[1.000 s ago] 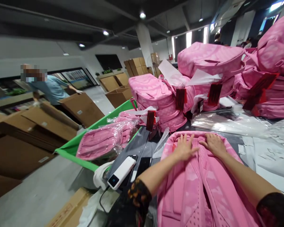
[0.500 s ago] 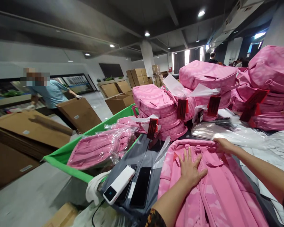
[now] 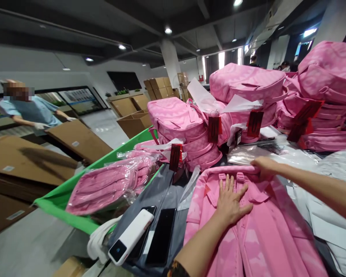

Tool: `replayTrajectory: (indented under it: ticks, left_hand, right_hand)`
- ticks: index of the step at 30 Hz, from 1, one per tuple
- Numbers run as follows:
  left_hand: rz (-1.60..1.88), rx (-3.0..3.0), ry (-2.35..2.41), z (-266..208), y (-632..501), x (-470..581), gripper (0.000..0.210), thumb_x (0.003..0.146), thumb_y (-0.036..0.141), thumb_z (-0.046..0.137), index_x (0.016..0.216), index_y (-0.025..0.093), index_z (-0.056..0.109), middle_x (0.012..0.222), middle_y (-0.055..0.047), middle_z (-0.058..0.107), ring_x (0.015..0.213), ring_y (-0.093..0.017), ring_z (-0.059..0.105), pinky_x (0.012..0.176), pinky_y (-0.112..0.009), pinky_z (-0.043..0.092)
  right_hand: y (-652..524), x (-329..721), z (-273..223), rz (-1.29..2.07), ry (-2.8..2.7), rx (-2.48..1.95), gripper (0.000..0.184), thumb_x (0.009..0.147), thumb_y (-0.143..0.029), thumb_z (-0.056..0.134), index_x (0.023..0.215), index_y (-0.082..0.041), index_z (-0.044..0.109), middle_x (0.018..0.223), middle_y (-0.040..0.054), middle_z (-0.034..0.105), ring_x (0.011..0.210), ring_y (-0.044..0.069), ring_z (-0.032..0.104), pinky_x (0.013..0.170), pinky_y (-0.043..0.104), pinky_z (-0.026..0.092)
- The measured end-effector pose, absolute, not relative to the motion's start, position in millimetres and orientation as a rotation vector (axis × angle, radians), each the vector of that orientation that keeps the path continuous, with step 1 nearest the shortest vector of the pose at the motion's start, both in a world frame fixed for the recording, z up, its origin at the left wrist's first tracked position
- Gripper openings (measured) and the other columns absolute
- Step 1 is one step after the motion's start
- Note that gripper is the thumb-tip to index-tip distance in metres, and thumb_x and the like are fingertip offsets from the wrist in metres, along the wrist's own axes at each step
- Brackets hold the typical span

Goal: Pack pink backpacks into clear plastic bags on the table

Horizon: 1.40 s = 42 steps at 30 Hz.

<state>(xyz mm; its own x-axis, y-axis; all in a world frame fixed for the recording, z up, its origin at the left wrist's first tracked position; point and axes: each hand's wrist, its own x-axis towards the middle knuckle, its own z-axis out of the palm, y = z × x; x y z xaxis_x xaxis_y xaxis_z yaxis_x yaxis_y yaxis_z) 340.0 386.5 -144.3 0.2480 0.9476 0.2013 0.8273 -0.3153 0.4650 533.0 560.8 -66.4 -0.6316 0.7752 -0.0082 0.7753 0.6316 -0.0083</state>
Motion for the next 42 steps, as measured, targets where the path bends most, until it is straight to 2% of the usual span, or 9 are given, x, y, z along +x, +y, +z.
replayTrajectory:
  ticks: [5,9,13,16,22,26,31,37,42]
  left_hand:
    - [0.642,2.226,1.750,-144.4,423.0,359.0,0.070,0.091,0.062,0.064,0.154,0.037,0.046,0.172,-0.011,0.019,0.159,-0.039,0.004,0.126,-0.068,0.003]
    - [0.644,2.288,1.749,-161.2,453.4,362.2,0.069,0.090,0.062,0.064,0.151,0.033,0.051,0.171,-0.011,0.023,0.159,-0.037,0.010,0.127,-0.065,0.006]
    - [0.686,2.366,1.775,-168.3,467.7,358.3,0.063,0.095,0.056,0.060,0.151,0.029,0.052,0.167,-0.011,0.032,0.157,-0.037,0.018,0.127,-0.063,0.007]
    - [0.834,2.306,1.829,-169.7,473.3,357.3,0.057,0.101,0.040,0.052,0.154,0.022,0.045,0.164,-0.014,0.038,0.156,-0.034,0.024,0.127,-0.060,0.014]
    - [0.931,2.164,1.813,-141.9,446.8,358.4,0.043,0.096,0.010,0.043,0.136,0.008,0.058,0.142,-0.016,0.060,0.142,-0.027,0.044,0.124,-0.045,0.028]
    - [0.621,2.492,1.065,-116.9,372.4,356.9,0.026,0.102,0.029,0.047,0.107,0.018,0.069,0.110,-0.009,0.069,0.108,-0.023,0.059,0.104,-0.036,0.045]
    - [0.213,2.723,0.587,-135.2,308.7,357.2,0.024,0.100,0.037,0.052,0.091,0.022,0.069,0.095,-0.009,0.067,0.100,-0.026,0.057,0.102,-0.040,0.042]
    - [0.193,2.887,1.059,-178.1,307.8,360.4,0.033,0.100,0.035,0.047,0.117,0.017,0.068,0.118,-0.015,0.067,0.114,-0.029,0.056,0.106,-0.046,0.038]
    - [0.420,2.841,1.339,-190.0,303.4,354.7,0.053,0.097,0.044,0.057,0.146,0.023,0.054,0.154,-0.014,0.049,0.134,-0.034,0.046,0.116,-0.056,0.034]
  right_hand:
    - [586.2,531.9,-67.3,0.108,2.751,1.432,0.026,0.057,-0.034,0.084,0.068,-0.021,0.064,0.073,0.0074,0.067,0.072,0.026,0.064,0.060,0.031,0.036]
    - [593.1,534.2,-89.5,0.145,2.727,1.508,0.030,0.066,-0.026,0.081,0.092,-0.015,0.070,0.090,0.0138,0.072,0.081,0.029,0.067,0.064,0.031,0.044]
    - [541.9,543.7,-95.5,0.230,2.796,1.477,0.041,0.083,-0.016,0.064,0.123,-0.009,0.065,0.127,0.0246,0.064,0.117,0.038,0.061,0.093,0.045,0.048]
    - [454.9,543.9,-105.8,0.205,3.088,1.259,0.043,0.099,-0.025,0.046,0.141,-0.021,0.056,0.152,0.0150,0.050,0.142,0.035,0.042,0.113,0.055,0.036]
    - [348.9,524.0,-166.7,0.055,3.223,1.204,0.048,0.105,-0.034,0.035,0.140,-0.011,0.059,0.143,0.0203,0.058,0.134,0.033,0.051,0.111,0.053,0.041]
    - [361.8,520.7,-193.1,-0.058,3.273,1.238,0.040,0.100,-0.029,0.046,0.133,-0.016,0.065,0.134,0.0141,0.065,0.130,0.029,0.055,0.111,0.047,0.042]
    - [371.7,518.6,-199.4,-0.170,3.293,1.388,0.039,0.102,-0.028,0.042,0.132,-0.013,0.063,0.141,0.0168,0.060,0.133,0.030,0.052,0.112,0.048,0.040]
    - [364.7,527.1,-162.1,-0.247,3.370,1.638,0.049,0.107,-0.026,0.017,0.127,-0.014,0.061,0.114,0.0158,0.070,0.103,0.023,0.066,0.088,0.038,0.052]
    - [317.7,534.6,-144.1,-0.330,3.434,0.388,0.021,0.096,-0.036,0.053,0.092,-0.022,0.068,0.081,0.0036,0.069,0.074,0.019,0.059,0.071,0.031,0.045]
